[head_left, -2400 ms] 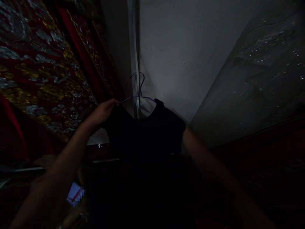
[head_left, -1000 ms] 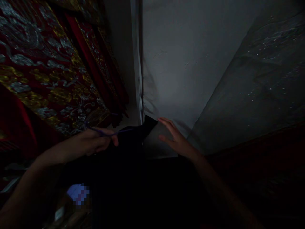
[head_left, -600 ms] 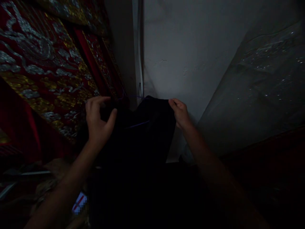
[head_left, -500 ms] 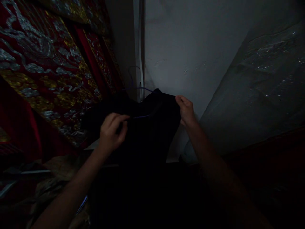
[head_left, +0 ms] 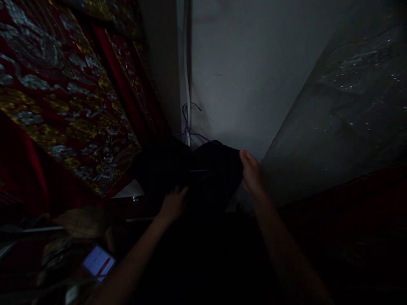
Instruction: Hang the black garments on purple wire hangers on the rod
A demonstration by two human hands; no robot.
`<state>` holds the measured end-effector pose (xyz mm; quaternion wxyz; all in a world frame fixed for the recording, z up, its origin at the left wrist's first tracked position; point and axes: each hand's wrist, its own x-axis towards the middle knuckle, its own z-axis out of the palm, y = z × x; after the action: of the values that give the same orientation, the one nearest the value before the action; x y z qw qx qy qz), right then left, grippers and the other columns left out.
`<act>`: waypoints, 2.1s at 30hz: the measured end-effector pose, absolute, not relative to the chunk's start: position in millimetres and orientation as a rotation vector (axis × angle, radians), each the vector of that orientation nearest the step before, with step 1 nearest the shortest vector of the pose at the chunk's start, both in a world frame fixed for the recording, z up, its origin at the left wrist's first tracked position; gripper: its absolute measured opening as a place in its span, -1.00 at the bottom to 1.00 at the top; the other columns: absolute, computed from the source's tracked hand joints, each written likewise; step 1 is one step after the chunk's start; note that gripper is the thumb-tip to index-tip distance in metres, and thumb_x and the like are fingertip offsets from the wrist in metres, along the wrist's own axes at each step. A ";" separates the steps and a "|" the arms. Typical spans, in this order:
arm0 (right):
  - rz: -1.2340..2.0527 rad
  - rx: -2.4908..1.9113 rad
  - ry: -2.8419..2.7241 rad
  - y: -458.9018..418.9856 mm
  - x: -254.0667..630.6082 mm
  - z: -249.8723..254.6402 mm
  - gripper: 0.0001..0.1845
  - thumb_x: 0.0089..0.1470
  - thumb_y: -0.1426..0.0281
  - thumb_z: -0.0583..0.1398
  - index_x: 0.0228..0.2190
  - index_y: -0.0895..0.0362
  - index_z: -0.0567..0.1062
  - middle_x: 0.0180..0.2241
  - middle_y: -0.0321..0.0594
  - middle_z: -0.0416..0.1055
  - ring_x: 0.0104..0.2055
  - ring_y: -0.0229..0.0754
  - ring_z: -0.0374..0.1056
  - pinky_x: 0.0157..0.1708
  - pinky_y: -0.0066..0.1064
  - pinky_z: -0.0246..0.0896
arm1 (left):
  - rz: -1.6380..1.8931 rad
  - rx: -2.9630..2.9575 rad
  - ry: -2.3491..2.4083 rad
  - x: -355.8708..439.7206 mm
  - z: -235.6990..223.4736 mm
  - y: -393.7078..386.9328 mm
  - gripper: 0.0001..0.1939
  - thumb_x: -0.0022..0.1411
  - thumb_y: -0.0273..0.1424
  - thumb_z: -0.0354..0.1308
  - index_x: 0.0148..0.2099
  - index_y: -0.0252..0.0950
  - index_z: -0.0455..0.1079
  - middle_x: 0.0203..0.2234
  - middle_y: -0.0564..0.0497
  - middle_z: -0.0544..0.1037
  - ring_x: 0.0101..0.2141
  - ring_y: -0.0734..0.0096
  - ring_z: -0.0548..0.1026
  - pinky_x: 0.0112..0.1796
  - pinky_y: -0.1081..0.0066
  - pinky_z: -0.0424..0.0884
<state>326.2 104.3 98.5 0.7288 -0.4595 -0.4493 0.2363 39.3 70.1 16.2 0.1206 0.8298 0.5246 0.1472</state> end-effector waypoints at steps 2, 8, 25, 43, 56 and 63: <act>0.418 -1.084 -1.056 113.1 335.7 97.3 -0.58 0.08 0.01 0.22 -0.34 0.14 0.49 -0.33 -0.26 0.45 -0.23 -0.17 0.36 -0.08 -0.31 0.24 | 0.365 2.375 1.565 35.1 4.2 67.9 -0.66 0.33 -0.40 0.10 0.13 -0.23 0.43 -0.03 -0.22 0.54 -0.04 0.05 0.55 -0.02 0.11 0.44; 0.142 -1.315 -1.057 80.4 308.5 58.1 -0.52 -0.01 0.07 0.28 -0.14 0.10 0.41 -0.06 -0.09 0.40 -0.05 -0.06 0.31 -0.03 -0.19 0.24 | 0.893 2.141 1.435 42.1 -34.8 25.4 -0.81 0.39 -0.29 0.03 -0.11 -0.19 0.45 -0.21 -0.07 0.59 -0.14 0.18 0.57 -0.06 0.21 0.47; 1.138 -1.447 -1.418 -14.0 201.5 -33.2 -0.35 0.12 -0.20 0.06 -0.64 0.08 0.30 -0.71 -0.33 0.23 -0.63 -0.27 0.19 -0.56 -0.42 0.06 | 1.390 1.366 1.289 70.5 -54.8 -20.3 -0.59 0.25 -0.27 0.17 0.12 -0.20 0.28 -0.20 -0.07 0.55 -0.18 0.28 0.58 -0.07 0.25 0.51; 1.360 -1.189 -1.131 38.5 194.8 56.5 -0.67 0.00 0.23 0.10 -0.62 0.17 0.46 -0.80 -0.36 0.22 -0.75 -0.37 0.04 -0.71 -0.52 -0.16 | 1.244 1.773 1.328 69.2 -47.3 -7.1 -0.85 0.30 -0.41 -0.01 -0.29 -0.22 0.37 -0.35 -0.05 0.49 -0.28 0.25 0.52 -0.20 0.29 0.44; 1.082 -0.884 -1.303 61.7 187.1 154.8 -0.69 0.03 0.23 0.08 -0.57 0.15 0.45 -0.77 -0.39 0.26 -0.74 -0.38 0.12 -0.72 -0.55 -0.08 | 1.558 2.009 1.207 41.7 64.9 46.8 -0.66 0.29 -0.40 0.19 0.11 -0.21 0.43 -0.33 0.04 0.47 -0.31 0.39 0.45 -0.21 0.38 0.38; 0.860 -0.932 -1.455 66.5 192.8 153.5 -0.68 0.14 0.29 0.05 -0.55 0.13 0.44 -0.76 -0.41 0.24 -0.71 -0.37 0.15 -0.63 -0.53 0.02 | 1.732 2.388 1.011 48.5 162.4 81.9 -0.88 0.35 -0.46 0.13 -0.18 -0.29 0.50 -0.31 -0.01 0.50 -0.28 0.40 0.48 -0.22 0.40 0.38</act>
<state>192.8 66.5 153.5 0.5692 -0.3970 -0.6198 0.3663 48.5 81.9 162.4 0.0115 0.7658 0.3241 0.5553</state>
